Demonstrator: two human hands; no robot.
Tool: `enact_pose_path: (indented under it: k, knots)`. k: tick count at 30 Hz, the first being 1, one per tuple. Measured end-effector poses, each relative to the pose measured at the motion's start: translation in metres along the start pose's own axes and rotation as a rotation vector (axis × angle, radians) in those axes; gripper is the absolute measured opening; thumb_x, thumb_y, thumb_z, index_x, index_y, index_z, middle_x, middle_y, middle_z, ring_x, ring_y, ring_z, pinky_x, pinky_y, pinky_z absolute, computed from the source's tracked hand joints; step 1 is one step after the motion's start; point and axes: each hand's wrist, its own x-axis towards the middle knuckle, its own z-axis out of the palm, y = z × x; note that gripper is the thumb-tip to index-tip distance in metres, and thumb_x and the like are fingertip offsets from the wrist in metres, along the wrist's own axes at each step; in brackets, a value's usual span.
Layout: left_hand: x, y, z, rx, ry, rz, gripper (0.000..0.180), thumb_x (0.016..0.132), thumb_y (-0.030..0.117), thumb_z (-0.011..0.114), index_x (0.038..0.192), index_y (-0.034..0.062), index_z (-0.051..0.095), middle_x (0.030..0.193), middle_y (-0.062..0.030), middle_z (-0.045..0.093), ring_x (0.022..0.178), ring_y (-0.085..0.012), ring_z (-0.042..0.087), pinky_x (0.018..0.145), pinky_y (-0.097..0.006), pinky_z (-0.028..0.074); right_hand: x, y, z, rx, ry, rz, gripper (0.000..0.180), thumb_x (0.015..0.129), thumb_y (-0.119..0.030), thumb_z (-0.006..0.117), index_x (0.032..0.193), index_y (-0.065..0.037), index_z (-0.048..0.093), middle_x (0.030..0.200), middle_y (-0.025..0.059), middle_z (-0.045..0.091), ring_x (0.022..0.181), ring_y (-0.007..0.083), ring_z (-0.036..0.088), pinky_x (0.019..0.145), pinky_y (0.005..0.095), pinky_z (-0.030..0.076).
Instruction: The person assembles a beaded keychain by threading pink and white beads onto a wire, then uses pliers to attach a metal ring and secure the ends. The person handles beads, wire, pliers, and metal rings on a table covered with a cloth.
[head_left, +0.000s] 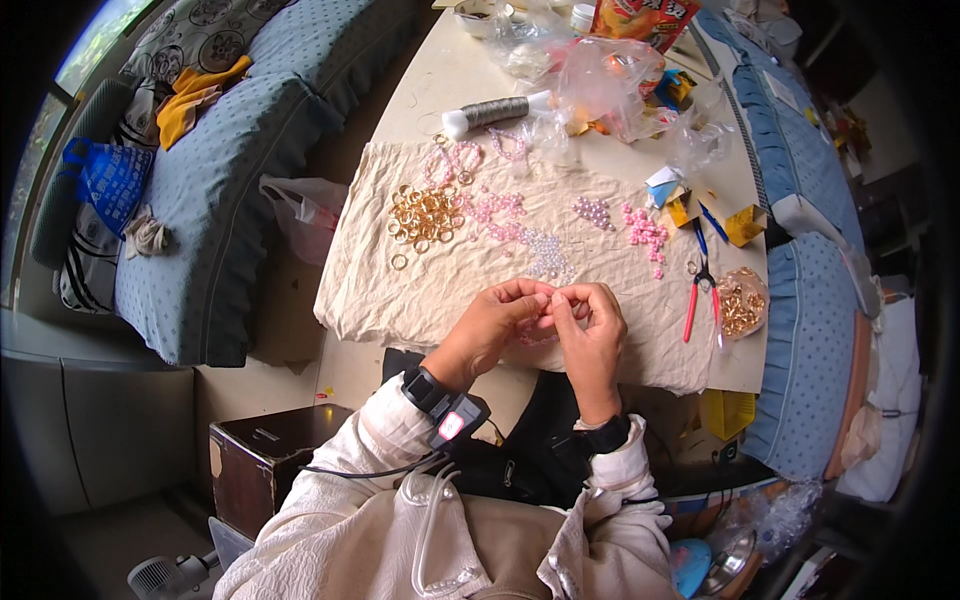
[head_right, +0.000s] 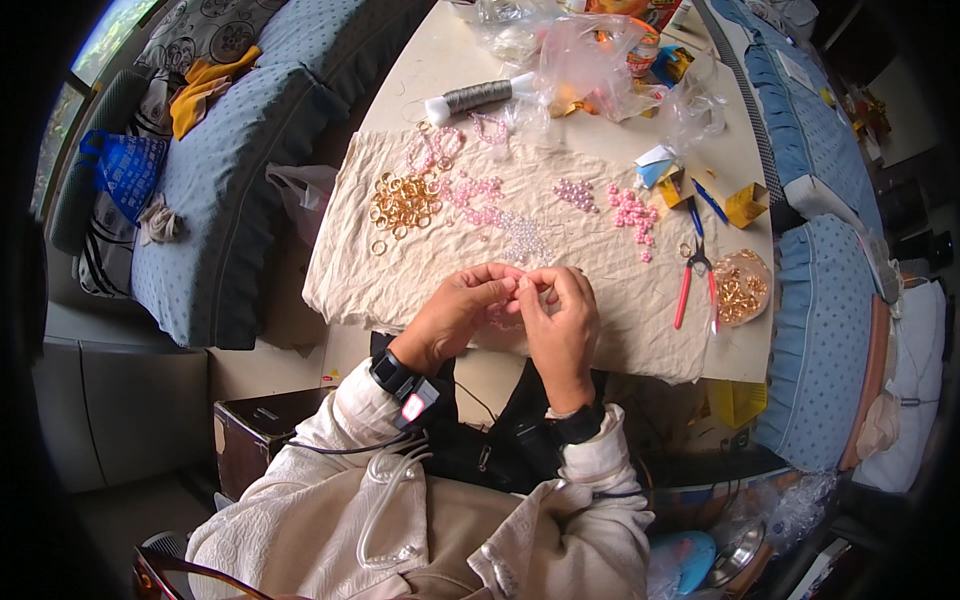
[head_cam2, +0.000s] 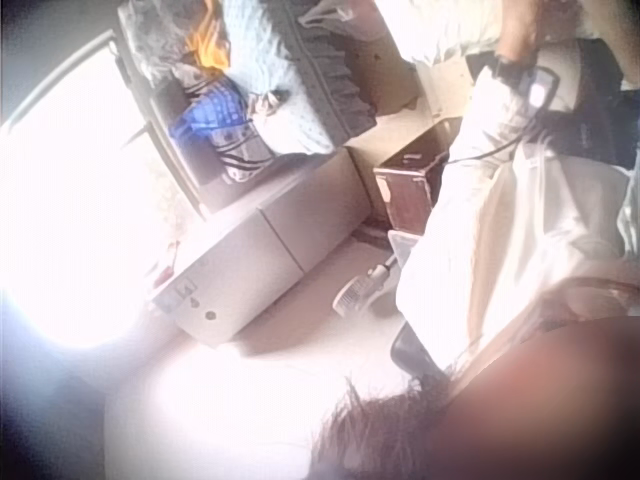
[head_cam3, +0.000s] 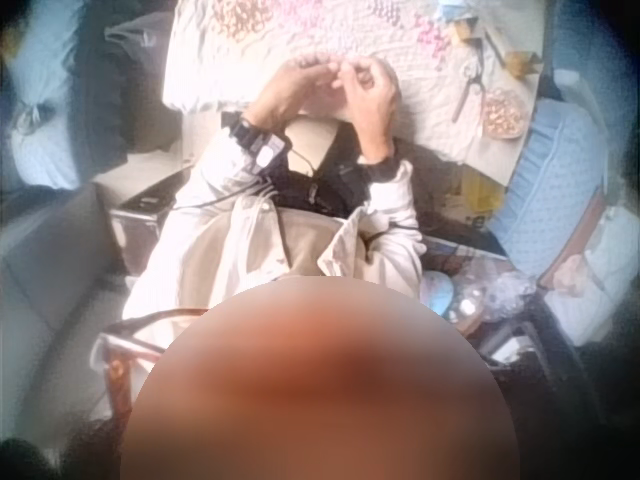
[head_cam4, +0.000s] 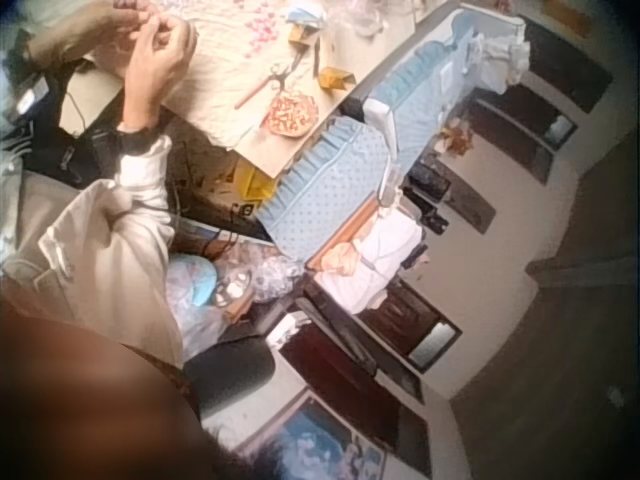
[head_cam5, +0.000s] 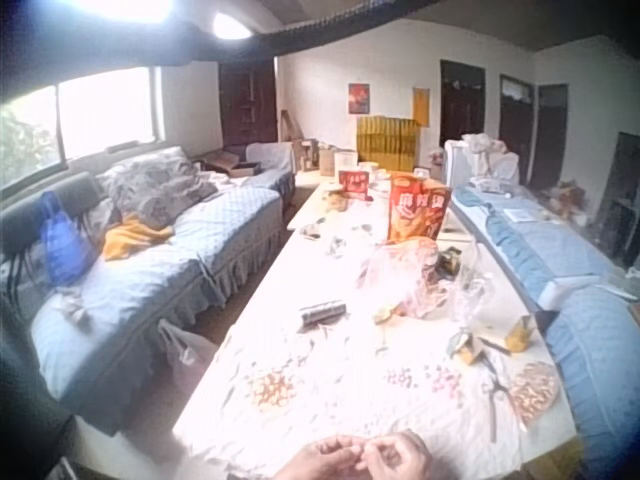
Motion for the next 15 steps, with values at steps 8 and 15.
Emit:
enact_pose_path:
  k: [8,15]
  knots:
    - [-0.0009,-0.001,0.0074,-0.122,0.112,-0.031,0.008,0.102,0.008,0.066,0.109,0.0047,0.066,0.096,-0.0047,0.072,0.083,-0.0118,0.07,0.07,-0.025,0.055,-0.0002,-0.0053,-0.005,-0.123,0.054,-0.083,0.007,0.088,-0.005,0.076,0.089,-0.005,0.069,0.087,0.0064,0.066,0.081,0.0246,0.061,0.074,0.0374,0.05]
    - [0.0024,-0.006,0.0061,-0.064,0.099,-0.017,0.014,0.101,0.006,0.066,0.115,0.0061,0.063,0.097,-0.0027,0.071,0.083,-0.0114,0.07,0.063,-0.025,0.053,-0.0014,-0.0066,-0.0015,-0.204,0.06,-0.108,0.008,0.086,-0.006,0.077,0.09,-0.007,0.07,0.087,0.0061,0.067,0.084,0.0264,0.062,0.076,0.0387,0.051]
